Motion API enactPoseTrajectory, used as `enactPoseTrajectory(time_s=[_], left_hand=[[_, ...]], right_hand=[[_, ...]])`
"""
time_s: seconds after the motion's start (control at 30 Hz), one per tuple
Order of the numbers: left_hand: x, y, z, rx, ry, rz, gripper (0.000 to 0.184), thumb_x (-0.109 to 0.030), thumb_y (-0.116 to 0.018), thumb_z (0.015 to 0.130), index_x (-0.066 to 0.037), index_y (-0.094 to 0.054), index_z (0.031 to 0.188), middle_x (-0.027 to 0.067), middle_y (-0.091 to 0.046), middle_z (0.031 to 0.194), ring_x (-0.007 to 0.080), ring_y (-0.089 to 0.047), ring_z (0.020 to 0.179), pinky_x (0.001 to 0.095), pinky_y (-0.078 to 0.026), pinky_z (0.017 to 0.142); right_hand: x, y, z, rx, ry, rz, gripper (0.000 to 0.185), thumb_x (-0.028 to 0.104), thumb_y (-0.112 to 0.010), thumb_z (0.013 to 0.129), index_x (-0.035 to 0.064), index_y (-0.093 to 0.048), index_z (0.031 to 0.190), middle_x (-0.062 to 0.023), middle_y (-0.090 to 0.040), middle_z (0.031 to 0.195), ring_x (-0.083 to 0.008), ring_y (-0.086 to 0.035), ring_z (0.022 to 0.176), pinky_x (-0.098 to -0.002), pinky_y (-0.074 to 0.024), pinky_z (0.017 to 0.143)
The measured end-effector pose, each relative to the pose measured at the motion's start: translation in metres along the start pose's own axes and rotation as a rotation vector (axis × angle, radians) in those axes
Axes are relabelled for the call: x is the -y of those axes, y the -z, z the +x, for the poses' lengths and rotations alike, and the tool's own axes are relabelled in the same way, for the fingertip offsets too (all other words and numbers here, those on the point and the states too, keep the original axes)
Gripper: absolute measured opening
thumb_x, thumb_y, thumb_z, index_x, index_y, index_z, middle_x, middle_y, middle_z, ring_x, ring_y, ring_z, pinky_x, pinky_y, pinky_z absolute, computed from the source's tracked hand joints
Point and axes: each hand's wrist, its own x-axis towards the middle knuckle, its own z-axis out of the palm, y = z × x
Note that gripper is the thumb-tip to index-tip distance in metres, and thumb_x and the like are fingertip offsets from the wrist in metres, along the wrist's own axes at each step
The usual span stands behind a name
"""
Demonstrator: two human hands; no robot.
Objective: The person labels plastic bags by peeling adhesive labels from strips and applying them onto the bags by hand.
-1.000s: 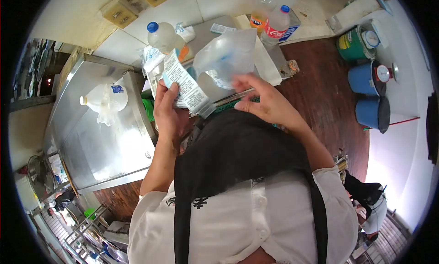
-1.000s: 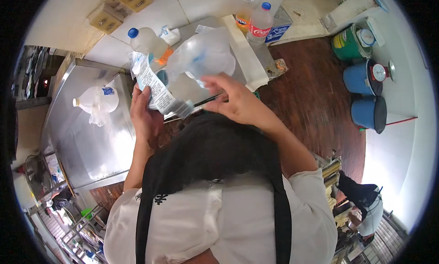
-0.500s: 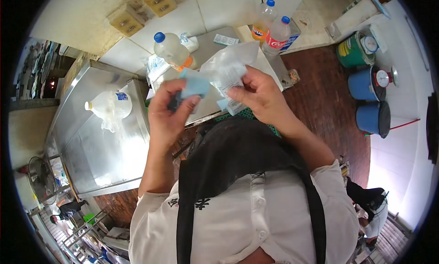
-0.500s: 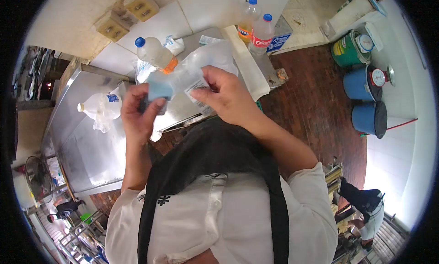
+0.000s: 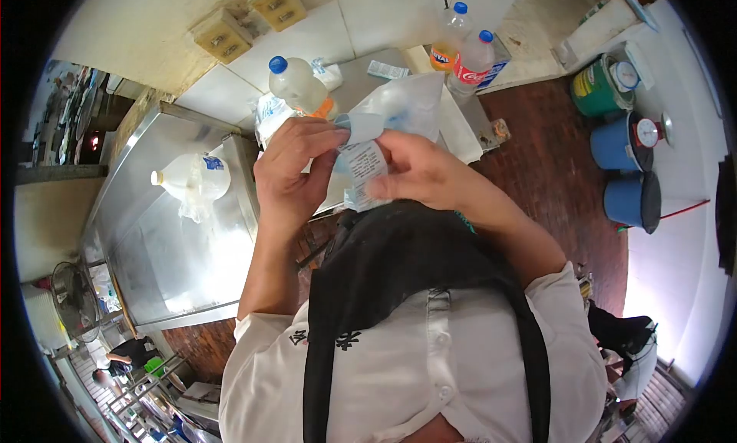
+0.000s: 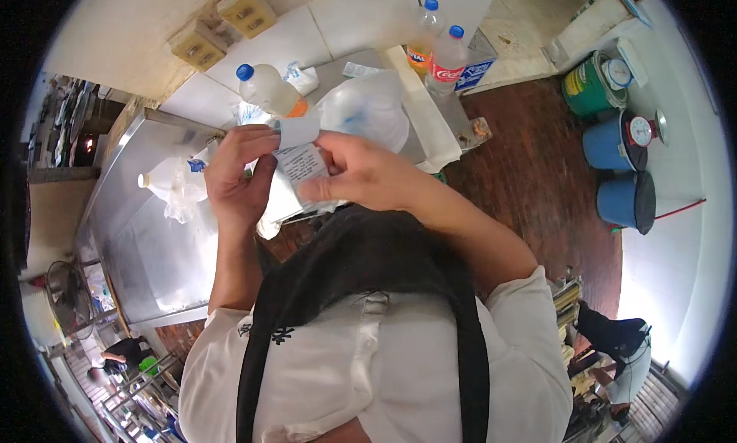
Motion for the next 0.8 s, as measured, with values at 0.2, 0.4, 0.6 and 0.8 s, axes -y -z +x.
enactPoseTrajectory(time_s=[0.2, 0.4, 0.6, 0.8], left_hand=[[0.004, -0.002, -0.011, 0.118, -0.05, -0.039, 0.034, 0.012, -0.071, 0.064, -0.005, -0.069, 0.092, 0.0077, -0.069, 0.092, 0.0312, -0.065, 0.107, 0.0388, -0.051, 0.089], [0.013, -0.011, -0.044, -0.025, 0.831, -0.772, 0.038, -0.031, -0.057, 0.097, 0.002, -0.068, 0.112, 0.0106, -0.066, 0.113, 0.0281, -0.055, 0.123, 0.0398, -0.04, 0.102], [0.014, -0.025, -0.013, -0.036, 1.005, -1.162, 0.046, -0.03, -0.053, 0.101, 0.005, -0.056, 0.129, 0.0165, -0.066, 0.121, 0.0231, -0.063, 0.107, 0.0377, -0.047, 0.098], [0.012, -0.015, 0.003, -0.211, 0.859, -0.916, 0.036, -0.011, -0.056, 0.098, 0.001, -0.053, 0.132, 0.0157, -0.071, 0.106, 0.0256, -0.068, 0.094, 0.0387, -0.054, 0.088]], right_hand=[[-0.008, 0.009, 0.004, -0.145, 0.097, -0.118, 0.053, 0.011, -0.069, 0.091, 0.0001, -0.045, 0.137, -0.0058, -0.061, 0.115, -0.0127, -0.059, 0.101, -0.0293, -0.0494, 0.088], [-0.007, 0.014, 0.001, -0.198, 0.046, -0.214, 0.044, 0.011, -0.068, 0.091, -0.0011, -0.053, 0.13, -0.0058, -0.064, 0.105, -0.0113, -0.061, 0.093, -0.0288, -0.0508, 0.083], [-0.014, 0.01, 0.0, -0.128, 0.034, -0.656, 0.048, 0.011, -0.067, 0.088, 0.0012, -0.051, 0.132, -0.0162, -0.066, 0.111, -0.0259, -0.066, 0.095, -0.0353, -0.0504, 0.086], [-0.021, 0.017, 0.003, -0.057, -0.012, -0.681, 0.052, 0.009, -0.066, 0.085, 0.0018, -0.049, 0.134, -0.0193, -0.066, 0.112, -0.0331, -0.065, 0.1, -0.0384, -0.0488, 0.089]])
